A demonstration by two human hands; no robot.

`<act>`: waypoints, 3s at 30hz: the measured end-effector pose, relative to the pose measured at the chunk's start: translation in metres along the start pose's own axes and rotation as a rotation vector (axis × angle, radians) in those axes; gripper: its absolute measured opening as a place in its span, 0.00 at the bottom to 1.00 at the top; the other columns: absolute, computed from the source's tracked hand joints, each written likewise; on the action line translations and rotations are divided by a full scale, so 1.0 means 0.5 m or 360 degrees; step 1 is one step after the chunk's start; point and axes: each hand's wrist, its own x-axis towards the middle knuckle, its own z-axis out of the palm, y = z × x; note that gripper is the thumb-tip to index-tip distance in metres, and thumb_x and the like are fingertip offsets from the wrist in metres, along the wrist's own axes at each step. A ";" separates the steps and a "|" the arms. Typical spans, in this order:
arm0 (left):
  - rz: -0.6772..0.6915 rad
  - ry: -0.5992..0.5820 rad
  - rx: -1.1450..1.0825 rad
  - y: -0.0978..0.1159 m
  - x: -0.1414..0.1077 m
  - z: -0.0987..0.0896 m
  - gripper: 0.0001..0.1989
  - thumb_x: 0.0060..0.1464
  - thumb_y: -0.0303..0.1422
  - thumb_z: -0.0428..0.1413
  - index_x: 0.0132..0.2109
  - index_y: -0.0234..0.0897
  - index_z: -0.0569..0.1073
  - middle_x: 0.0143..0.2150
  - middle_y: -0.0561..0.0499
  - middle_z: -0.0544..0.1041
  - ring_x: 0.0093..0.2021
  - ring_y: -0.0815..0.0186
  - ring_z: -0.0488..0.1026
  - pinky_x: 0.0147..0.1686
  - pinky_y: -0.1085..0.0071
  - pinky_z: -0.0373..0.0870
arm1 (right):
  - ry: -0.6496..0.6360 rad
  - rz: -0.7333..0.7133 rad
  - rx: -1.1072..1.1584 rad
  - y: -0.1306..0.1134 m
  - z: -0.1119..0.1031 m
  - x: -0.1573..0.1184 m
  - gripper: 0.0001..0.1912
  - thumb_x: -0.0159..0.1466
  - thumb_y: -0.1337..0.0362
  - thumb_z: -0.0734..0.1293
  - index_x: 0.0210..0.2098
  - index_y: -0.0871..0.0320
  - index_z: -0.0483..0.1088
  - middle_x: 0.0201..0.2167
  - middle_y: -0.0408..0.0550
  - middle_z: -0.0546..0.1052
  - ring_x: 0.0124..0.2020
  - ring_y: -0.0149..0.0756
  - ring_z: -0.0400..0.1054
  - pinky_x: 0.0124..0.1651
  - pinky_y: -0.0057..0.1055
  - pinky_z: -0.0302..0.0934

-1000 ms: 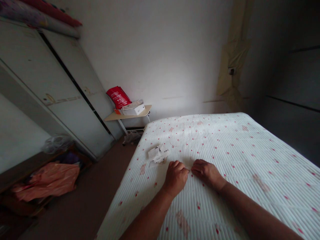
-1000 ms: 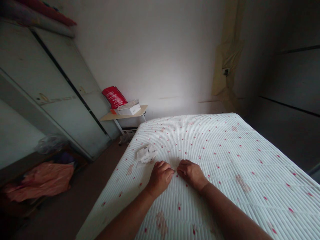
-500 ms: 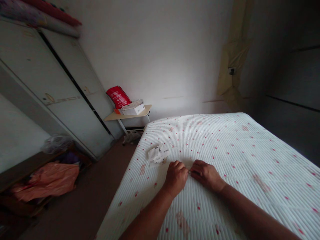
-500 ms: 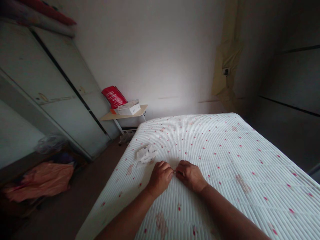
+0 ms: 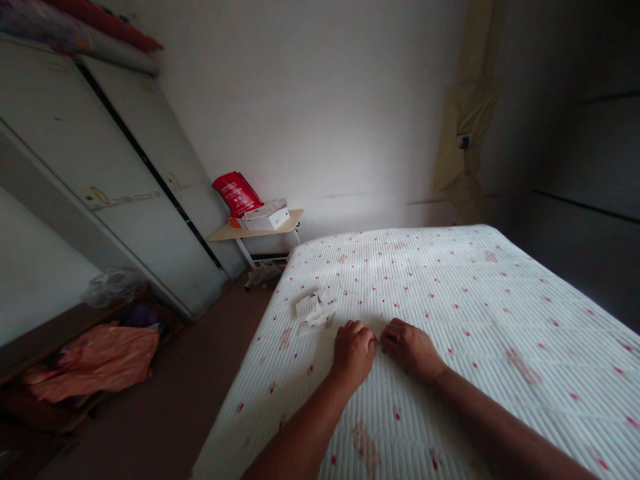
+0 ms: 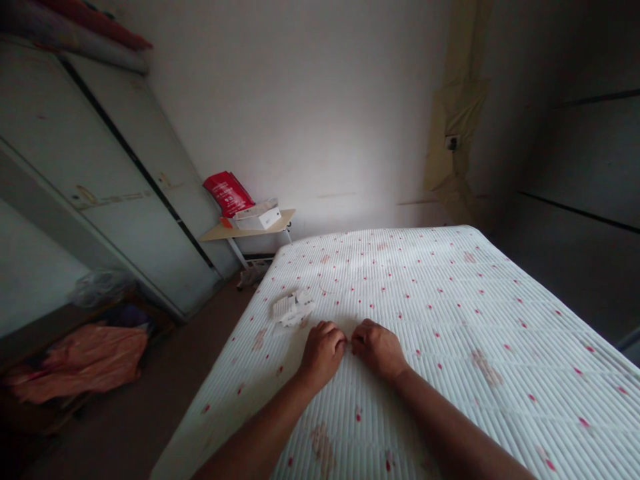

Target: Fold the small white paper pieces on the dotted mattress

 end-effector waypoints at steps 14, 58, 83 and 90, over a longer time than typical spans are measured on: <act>-0.0348 -0.0039 -0.0166 0.009 0.010 -0.004 0.05 0.47 0.27 0.54 0.26 0.37 0.74 0.29 0.52 0.73 0.35 0.67 0.67 0.36 0.73 0.58 | 0.0003 0.0311 -0.0048 -0.011 0.005 0.011 0.09 0.57 0.67 0.61 0.27 0.57 0.73 0.31 0.45 0.74 0.30 0.29 0.67 0.30 0.23 0.50; -0.0574 -0.0144 -0.0142 0.019 0.023 -0.005 0.04 0.47 0.28 0.55 0.30 0.39 0.75 0.33 0.52 0.74 0.37 0.66 0.69 0.36 0.72 0.61 | -0.0067 0.0492 0.0003 -0.014 -0.003 0.030 0.06 0.51 0.71 0.63 0.26 0.56 0.70 0.26 0.43 0.74 0.28 0.30 0.66 0.27 0.24 0.48; -0.0617 -0.0207 -0.0089 0.023 0.034 -0.005 0.05 0.47 0.28 0.54 0.29 0.41 0.75 0.33 0.52 0.74 0.37 0.65 0.69 0.35 0.72 0.60 | -0.0057 0.0266 0.0028 0.009 -0.007 0.025 0.19 0.51 0.73 0.62 0.41 0.55 0.73 0.40 0.47 0.73 0.37 0.32 0.69 0.36 0.23 0.56; -0.0551 -0.0013 -0.0079 0.036 0.011 -0.008 0.07 0.49 0.25 0.53 0.30 0.40 0.74 0.34 0.51 0.73 0.41 0.64 0.67 0.40 0.69 0.58 | -0.0201 0.0064 -0.0088 -0.003 -0.022 0.020 0.22 0.53 0.74 0.59 0.43 0.50 0.74 0.41 0.46 0.74 0.40 0.34 0.69 0.40 0.25 0.57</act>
